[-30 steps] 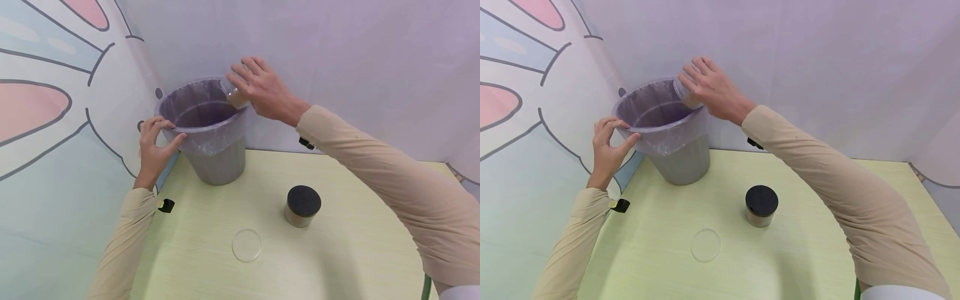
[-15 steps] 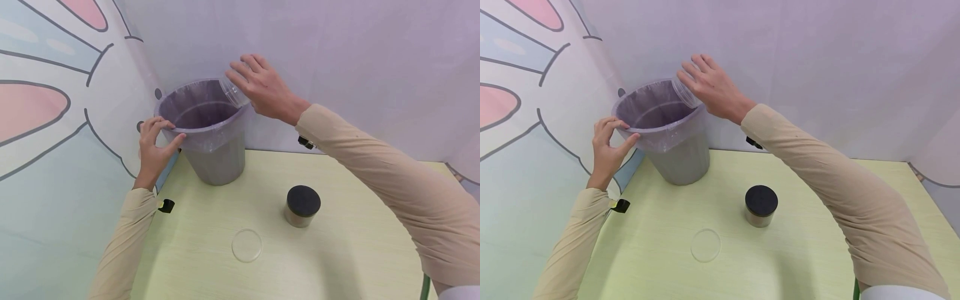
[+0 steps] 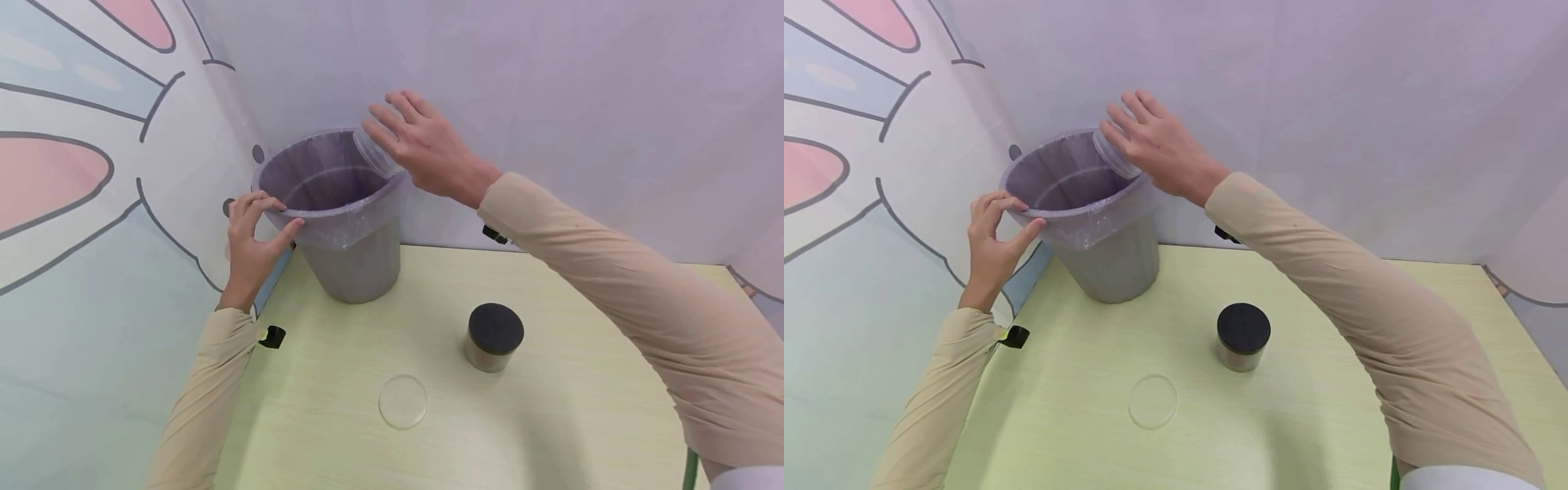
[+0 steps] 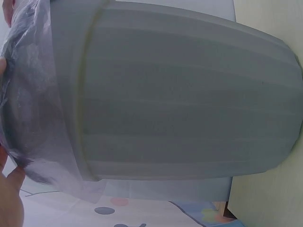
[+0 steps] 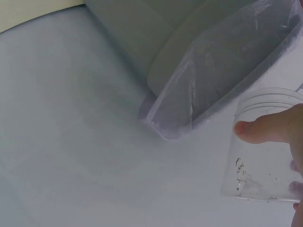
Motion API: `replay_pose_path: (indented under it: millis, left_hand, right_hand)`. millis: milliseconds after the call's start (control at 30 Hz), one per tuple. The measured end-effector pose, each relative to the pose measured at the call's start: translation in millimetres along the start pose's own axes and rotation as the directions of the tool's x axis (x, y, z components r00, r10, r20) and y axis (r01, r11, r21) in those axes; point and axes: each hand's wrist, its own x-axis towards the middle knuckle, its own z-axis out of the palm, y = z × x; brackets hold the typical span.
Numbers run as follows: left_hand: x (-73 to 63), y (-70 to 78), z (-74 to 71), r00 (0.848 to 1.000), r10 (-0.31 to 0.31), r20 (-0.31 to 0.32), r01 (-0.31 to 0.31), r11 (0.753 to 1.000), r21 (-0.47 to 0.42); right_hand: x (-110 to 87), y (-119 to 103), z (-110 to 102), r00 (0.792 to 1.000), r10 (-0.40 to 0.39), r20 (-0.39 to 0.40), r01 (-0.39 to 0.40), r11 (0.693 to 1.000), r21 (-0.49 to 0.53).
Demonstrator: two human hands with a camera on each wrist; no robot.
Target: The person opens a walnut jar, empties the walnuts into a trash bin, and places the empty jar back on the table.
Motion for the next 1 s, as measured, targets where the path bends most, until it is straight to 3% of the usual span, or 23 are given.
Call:
replay_pose_path:
  millis: [267,467,833,1000]
  left_hand:
    - [0.0,-1.4,1.0,1.0,0.021,0.016,-0.021,1.0,0.006]
    - [0.6,-1.4,1.6,0.999,0.031,0.024,-0.031,1.0,0.004]
    - [0.6,-0.4,4.0,1.0,0.019,0.004,-0.019,1.0,-0.018]
    - [1.3,-1.2,3.7,1.0,0.014,0.004,-0.013,1.0,-0.02]
  right_hand:
    - [0.4,-6,3,0.999,-0.048,0.026,0.05,0.996,-0.069]
    - [-1.2,-8,7,0.998,-0.065,0.026,0.066,0.996,-0.06]
    - [-2.1,2,-2,0.995,0.091,-0.035,-0.089,0.994,0.057]
    - [-2.2,10,-9,0.991,0.123,-0.056,-0.118,0.99,0.077]
